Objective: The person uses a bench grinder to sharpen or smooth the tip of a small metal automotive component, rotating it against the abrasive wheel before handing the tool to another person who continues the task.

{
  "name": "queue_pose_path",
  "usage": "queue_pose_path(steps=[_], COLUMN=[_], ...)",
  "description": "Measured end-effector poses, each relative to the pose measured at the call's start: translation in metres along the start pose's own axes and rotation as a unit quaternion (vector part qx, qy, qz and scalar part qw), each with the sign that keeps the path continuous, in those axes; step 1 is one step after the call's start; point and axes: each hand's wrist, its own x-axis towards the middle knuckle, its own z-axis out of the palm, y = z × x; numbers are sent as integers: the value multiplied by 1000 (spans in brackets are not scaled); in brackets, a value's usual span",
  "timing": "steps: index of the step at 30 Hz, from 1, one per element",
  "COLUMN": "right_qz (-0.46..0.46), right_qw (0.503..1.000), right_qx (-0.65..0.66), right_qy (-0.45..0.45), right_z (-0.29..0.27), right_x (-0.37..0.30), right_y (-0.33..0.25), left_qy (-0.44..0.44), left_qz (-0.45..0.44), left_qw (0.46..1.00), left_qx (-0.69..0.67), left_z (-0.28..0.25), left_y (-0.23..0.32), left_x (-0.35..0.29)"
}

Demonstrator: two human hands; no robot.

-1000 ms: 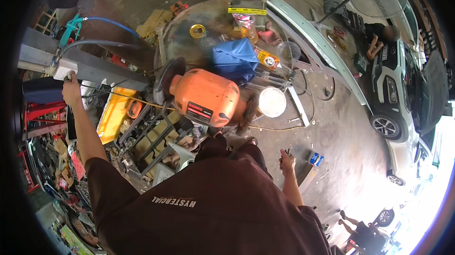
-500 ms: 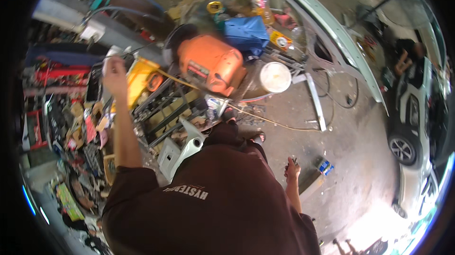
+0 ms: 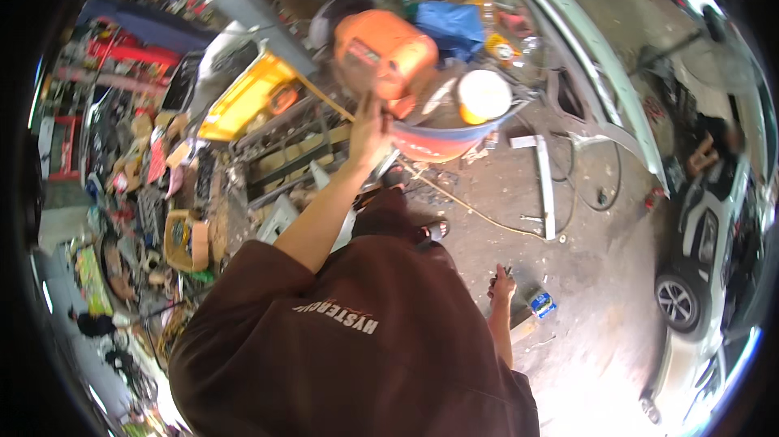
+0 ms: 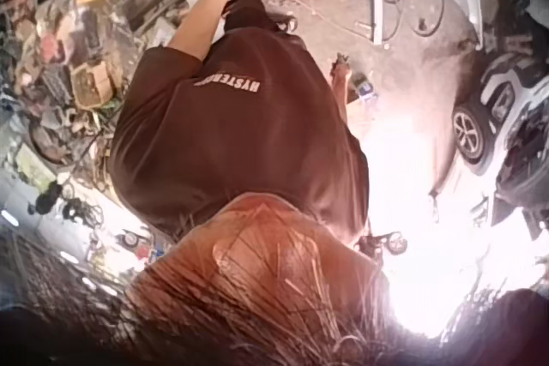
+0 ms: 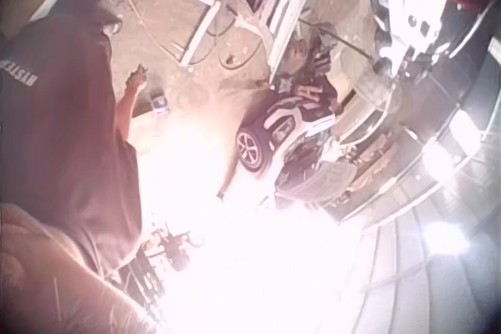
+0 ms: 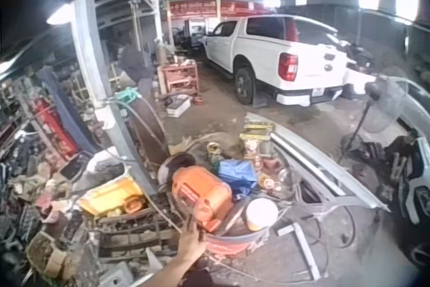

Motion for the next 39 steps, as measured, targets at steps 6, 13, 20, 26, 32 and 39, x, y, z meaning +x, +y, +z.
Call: queue_pose_path(steps=[6, 13, 20, 26, 32, 39], right_qz=[-54, 12, -5, -163, -376, -550], right_qw=[998, 998, 995, 986, 921, 826], right_qx=[29, 21, 22, 12, -13, -82], right_qy=[24, 66, 92, 32, -98, -91], right_z=[-36, -49, -56, -20, 35, 92], right_x=[17, -15, -14, -37, -95, -116], right_y=[51, 81, 106, -70, -297, -452], left_qy=[-21, -28, -91, -59, -32, 51], left_qz=[-5, -98, -46, -62, -179, -161], left_qw=[1000, 986, 994, 996, 983, 985], left_qx=[7, -130, 49, 17, -29, -27], left_z=[27, 29, 24, -26, -85, -141], left_y=[-10, -26, -15, -20, -75, -29], left_x=[-11, -29, -20, -13, -39, 20])
